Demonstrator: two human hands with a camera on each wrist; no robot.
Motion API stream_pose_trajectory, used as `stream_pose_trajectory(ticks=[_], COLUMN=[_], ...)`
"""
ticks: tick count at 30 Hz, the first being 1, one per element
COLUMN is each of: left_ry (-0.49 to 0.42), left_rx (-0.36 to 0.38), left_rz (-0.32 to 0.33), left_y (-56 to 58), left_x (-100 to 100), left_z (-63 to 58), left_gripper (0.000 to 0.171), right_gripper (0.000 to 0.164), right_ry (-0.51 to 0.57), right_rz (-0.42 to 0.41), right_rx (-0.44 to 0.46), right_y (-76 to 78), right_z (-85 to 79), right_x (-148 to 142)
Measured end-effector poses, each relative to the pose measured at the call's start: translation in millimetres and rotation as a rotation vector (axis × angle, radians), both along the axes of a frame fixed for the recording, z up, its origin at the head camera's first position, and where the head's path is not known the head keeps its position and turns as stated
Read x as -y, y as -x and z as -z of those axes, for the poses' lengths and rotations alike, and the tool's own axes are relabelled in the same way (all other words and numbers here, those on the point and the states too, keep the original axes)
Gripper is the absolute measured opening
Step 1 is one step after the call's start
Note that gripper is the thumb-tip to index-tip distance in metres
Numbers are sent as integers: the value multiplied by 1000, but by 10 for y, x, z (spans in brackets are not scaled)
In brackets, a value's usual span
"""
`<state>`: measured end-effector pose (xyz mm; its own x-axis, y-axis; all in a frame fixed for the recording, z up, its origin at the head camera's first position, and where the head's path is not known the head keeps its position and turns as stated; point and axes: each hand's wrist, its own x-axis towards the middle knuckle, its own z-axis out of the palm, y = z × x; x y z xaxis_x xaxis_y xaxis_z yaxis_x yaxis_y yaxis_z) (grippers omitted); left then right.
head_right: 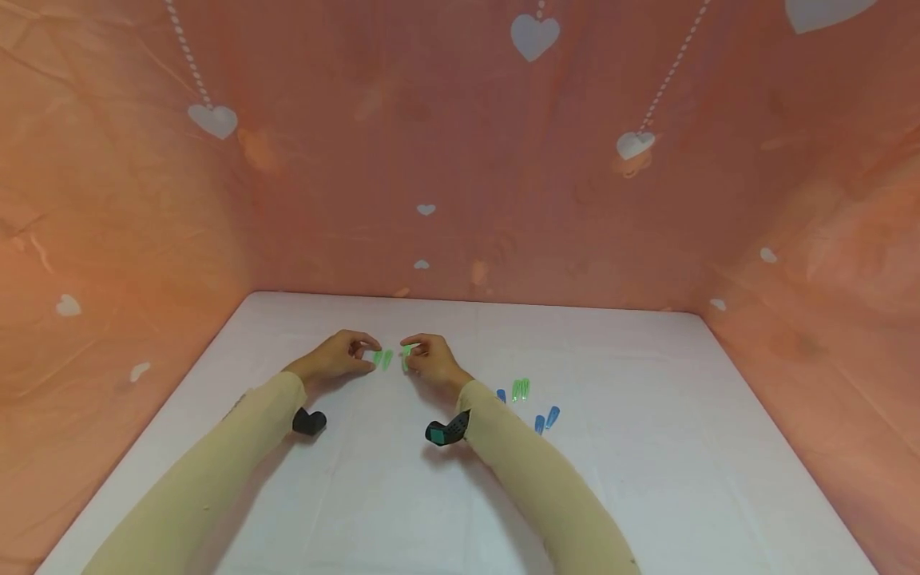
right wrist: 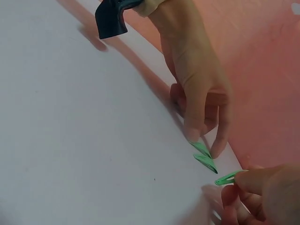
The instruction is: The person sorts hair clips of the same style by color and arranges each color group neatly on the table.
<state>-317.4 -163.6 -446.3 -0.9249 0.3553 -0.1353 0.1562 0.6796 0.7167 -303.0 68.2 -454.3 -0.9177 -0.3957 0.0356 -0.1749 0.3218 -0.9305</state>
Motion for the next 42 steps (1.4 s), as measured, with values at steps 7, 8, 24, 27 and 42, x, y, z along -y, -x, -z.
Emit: stream_pose_trajectory(ticks=[7,8,24,27,42], left_ry=[-9,-11,-19,-21,-24], left_rx=[-31,-31,-35,-25,1], left_rz=[17,18,17,13,-18], left_y=[16,18,20,10,-4], left_x=[13,16,36,28,10], left_z=[38,46,55,48,53], left_gripper=[38,38,40,40,40], right_gripper=[39,39,32,33,22], right_ry=[-27,-22,-213,-280,-317], right_rz=[37,41,122,140,188], right_rx=[17,22,-137,-146,-153], right_y=[16,20,42,47,-25], right_z=[4,14,93,100,90], right_x=[99,110,253,265,271])
